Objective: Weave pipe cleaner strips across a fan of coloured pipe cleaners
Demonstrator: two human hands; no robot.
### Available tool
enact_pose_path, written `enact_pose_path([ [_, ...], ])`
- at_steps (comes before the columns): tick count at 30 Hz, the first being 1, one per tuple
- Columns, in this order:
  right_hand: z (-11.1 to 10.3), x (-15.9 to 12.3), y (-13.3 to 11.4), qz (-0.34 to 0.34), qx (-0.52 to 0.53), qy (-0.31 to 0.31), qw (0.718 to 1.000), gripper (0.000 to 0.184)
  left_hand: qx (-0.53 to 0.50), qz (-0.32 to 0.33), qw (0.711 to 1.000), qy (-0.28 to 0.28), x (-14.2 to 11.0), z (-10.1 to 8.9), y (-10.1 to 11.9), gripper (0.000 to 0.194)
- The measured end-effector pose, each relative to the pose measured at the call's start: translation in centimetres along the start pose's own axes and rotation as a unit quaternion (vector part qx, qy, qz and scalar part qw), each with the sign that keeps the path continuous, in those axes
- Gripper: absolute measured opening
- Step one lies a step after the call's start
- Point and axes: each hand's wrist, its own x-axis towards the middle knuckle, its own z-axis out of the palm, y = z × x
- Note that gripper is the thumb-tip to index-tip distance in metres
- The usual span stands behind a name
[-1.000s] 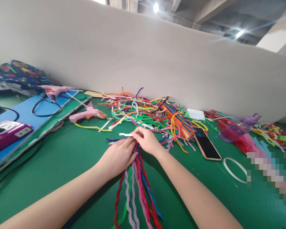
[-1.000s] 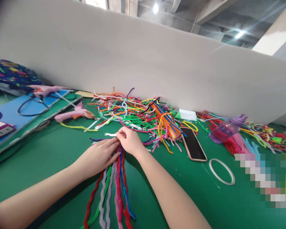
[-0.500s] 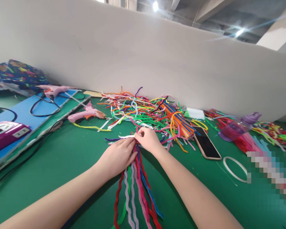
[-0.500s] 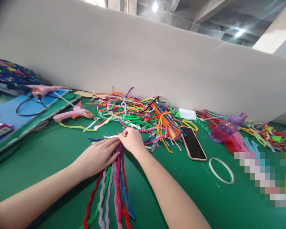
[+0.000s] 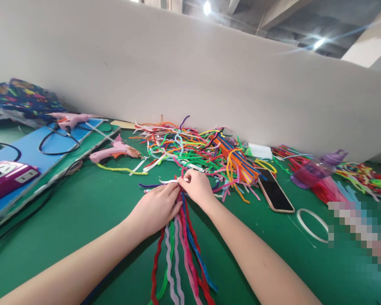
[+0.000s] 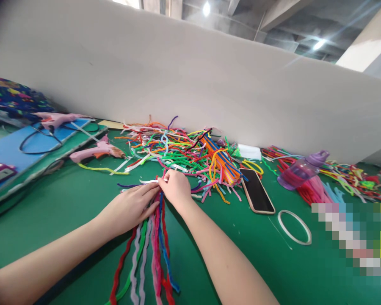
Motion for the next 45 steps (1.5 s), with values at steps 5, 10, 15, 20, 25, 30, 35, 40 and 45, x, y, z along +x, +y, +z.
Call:
enact_pose_path([
  [5, 0.0, 0.0, 0.0, -0.006, -0.008, 0.001, 1.000, 0.022, -0.004, -0.053, 0.998, -0.019, 0.1, -0.3, 0.1, 0.037],
  [10, 0.0, 0.1, 0.1, -0.005, -0.014, 0.001, 1.000, 0.022, -0.024, -0.051, 0.998, -0.012, 0.2, 0.0, -0.2, 0.032],
  [15, 0.0, 0.1, 0.1, -0.008, -0.021, 0.001, 1.000, 0.022, -0.029, -0.030, 0.999, 0.025, 0.3, 0.1, -0.4, 0.029],
  [20, -0.1, 0.1, 0.1, -0.014, -0.022, 0.000, 1.000, 0.021, -0.021, -0.019, 0.999, 0.042, 0.3, 0.3, -0.4, 0.031],
  [25, 0.0, 0.1, 0.1, -0.016, -0.025, -0.002, 1.000, 0.020, -0.029, -0.016, 0.999, 0.029, 0.3, 0.3, -0.5, 0.029],
  [30, -0.4, 0.3, 0.2, -0.020, -0.027, -0.011, 0.999, 0.024, -0.009, -0.032, 0.999, 0.000, 0.4, -0.1, -0.4, 0.028],
  [35, -1.5, 0.6, 0.6, -0.005, -0.042, -0.045, 0.998, 0.030, 0.003, -0.027, 1.000, 0.005, 0.5, -0.1, -0.4, 0.026],
  [40, -2.3, 1.1, 1.1, -0.002, -0.046, -0.091, 0.995, 0.034, 0.007, -0.024, 0.999, 0.034, 0.5, 0.2, -0.5, 0.027],
  [45, -2.8, 1.5, 1.1, 0.004, -0.075, -0.105, 0.992, 0.039, 0.014, -0.030, 0.999, 0.034, 0.4, 0.3, -0.6, 0.029],
])
